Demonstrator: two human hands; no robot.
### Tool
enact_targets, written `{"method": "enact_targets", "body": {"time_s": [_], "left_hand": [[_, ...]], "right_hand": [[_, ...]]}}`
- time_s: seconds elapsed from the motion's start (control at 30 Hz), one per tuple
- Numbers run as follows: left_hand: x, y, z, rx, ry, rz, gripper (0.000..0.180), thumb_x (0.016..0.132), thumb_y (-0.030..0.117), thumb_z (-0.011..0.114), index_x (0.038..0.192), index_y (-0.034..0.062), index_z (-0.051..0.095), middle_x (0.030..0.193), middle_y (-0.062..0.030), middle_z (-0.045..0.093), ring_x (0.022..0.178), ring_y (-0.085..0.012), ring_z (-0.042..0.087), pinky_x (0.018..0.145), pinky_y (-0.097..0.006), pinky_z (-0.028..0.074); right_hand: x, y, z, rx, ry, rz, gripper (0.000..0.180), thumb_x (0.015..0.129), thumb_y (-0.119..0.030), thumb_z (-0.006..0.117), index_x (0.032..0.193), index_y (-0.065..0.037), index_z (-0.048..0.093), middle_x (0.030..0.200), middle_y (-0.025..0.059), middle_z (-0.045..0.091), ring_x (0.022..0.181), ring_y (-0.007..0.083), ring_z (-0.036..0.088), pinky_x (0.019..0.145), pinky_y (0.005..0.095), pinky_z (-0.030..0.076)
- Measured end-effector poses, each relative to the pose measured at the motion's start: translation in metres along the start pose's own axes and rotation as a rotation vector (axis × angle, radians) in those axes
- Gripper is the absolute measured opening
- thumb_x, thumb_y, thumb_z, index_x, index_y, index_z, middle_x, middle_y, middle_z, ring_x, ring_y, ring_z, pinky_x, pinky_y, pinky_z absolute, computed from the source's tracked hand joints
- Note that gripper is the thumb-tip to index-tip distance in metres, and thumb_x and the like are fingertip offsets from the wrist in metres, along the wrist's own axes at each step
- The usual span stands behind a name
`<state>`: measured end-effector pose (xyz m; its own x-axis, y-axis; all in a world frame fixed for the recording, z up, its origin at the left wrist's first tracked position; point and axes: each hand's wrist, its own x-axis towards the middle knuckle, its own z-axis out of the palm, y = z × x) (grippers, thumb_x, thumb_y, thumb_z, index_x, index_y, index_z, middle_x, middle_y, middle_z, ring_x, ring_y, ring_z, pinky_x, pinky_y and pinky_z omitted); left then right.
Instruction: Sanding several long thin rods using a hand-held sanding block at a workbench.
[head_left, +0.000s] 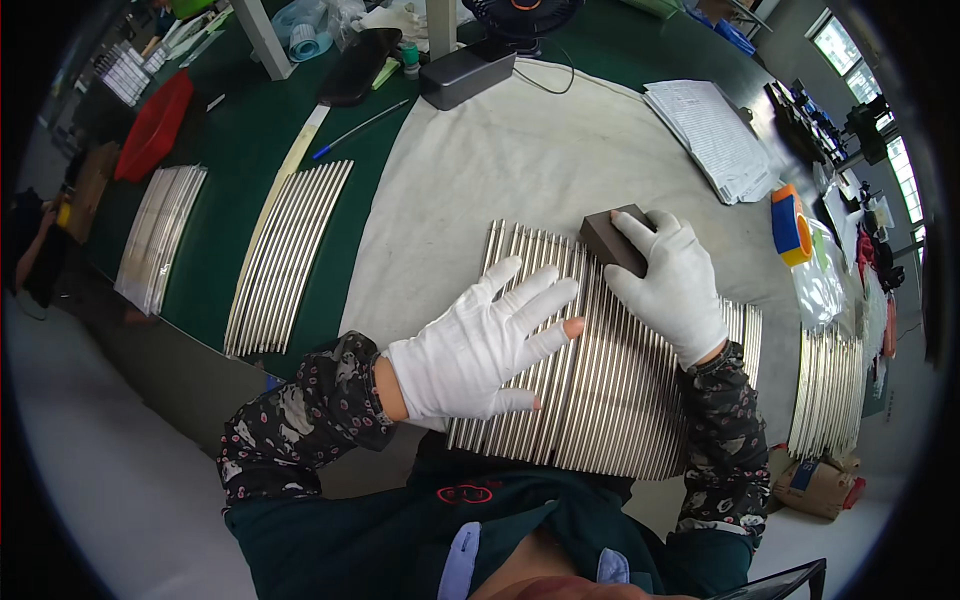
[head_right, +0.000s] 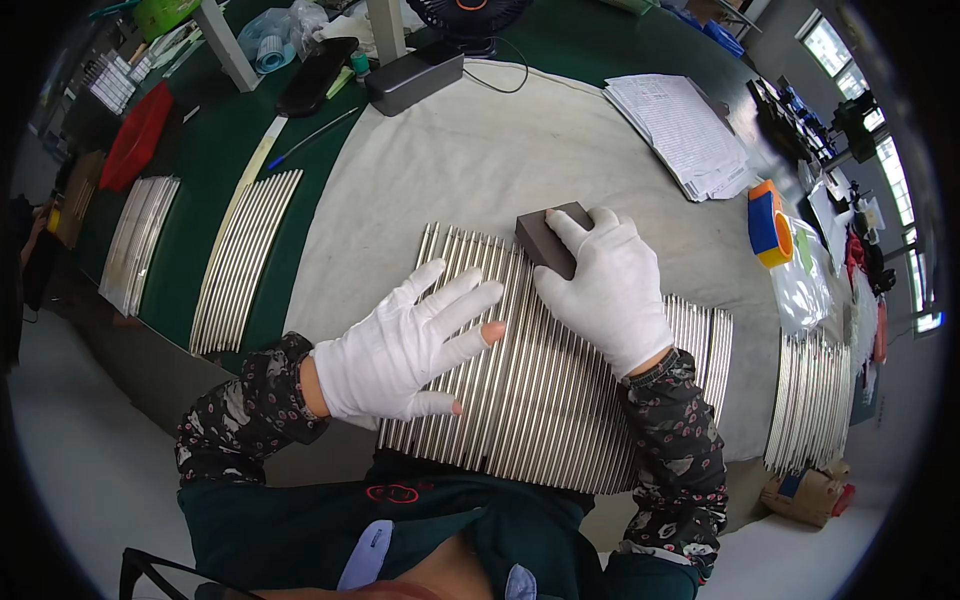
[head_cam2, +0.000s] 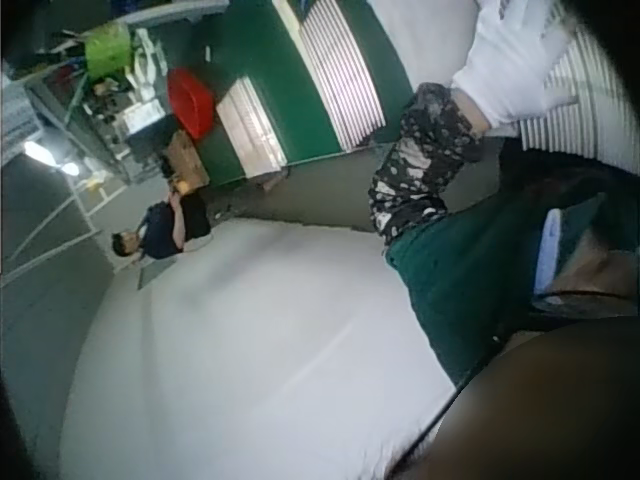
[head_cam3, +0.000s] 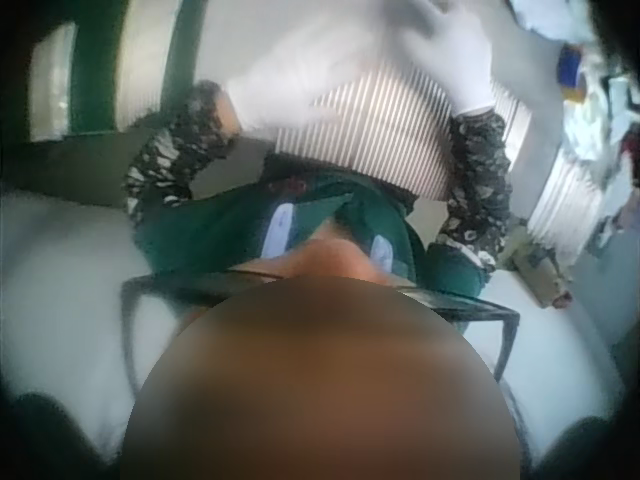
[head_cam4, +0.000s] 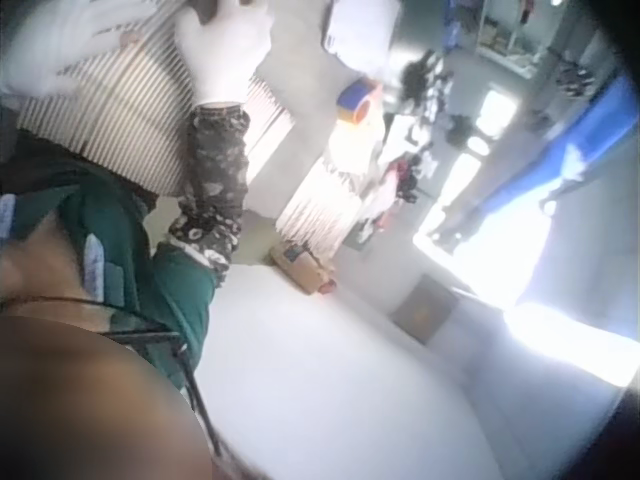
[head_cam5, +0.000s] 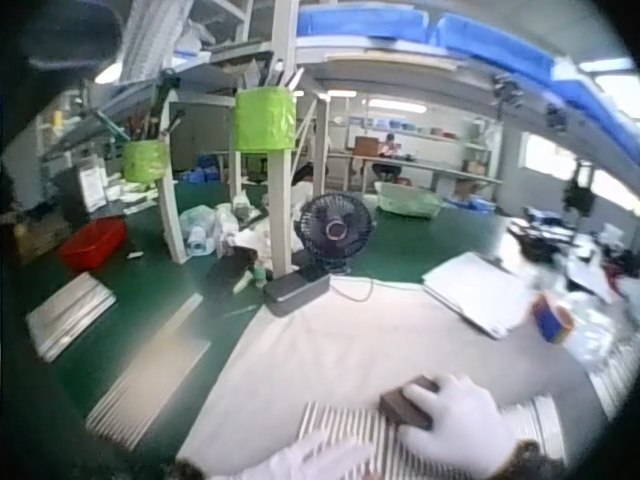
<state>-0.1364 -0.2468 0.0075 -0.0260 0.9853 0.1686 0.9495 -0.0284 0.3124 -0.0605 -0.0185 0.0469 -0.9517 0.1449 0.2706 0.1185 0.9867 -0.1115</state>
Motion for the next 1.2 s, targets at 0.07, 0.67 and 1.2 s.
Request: {"method": "enact_targets", "body": {"time_s": [0.07,0.67,1.2], "left_hand": [[-0.011,-0.004,-0.003,-0.017,0.067,-0.079,0.089,0.078,0.051,0.069,0.147,0.0052,0.035,0.152,-0.0252,0.029,0.143,-0.0407,0.025,0.116,-0.057,0.019],[-0.030,-0.021,-0.003,0.074,-0.031,-0.237,0.085,0.084,0.056,0.058,0.142,-0.0034,0.037,0.150,-0.0240,0.033,0.141,-0.0403,0.029,0.115,-0.055,0.022],[-0.028,-0.011,-0.009,0.027,0.039,-0.272,0.076,0.078,0.044,0.068,0.129,-0.0072,0.045,0.145,-0.0251,0.038,0.139,-0.0388,0.034,0.116,-0.051,0.024]], "right_hand": [[-0.005,0.000,-0.003,0.014,-0.038,0.032,0.052,0.073,-0.028,0.068,0.121,-0.006,0.065,0.115,0.0246,0.061,0.101,0.0363,0.061,0.086,0.0424,0.053],[0.004,-0.012,-0.001,0.052,-0.076,-0.007,0.053,0.073,-0.028,0.069,0.120,-0.006,0.065,0.112,0.0243,0.061,0.099,0.0362,0.062,0.085,0.0422,0.053],[0.035,-0.054,0.031,0.041,0.046,-0.228,0.041,0.074,-0.030,0.063,0.108,-0.007,0.068,0.093,0.0191,0.062,0.088,0.0322,0.062,0.074,0.0409,0.054]]}}
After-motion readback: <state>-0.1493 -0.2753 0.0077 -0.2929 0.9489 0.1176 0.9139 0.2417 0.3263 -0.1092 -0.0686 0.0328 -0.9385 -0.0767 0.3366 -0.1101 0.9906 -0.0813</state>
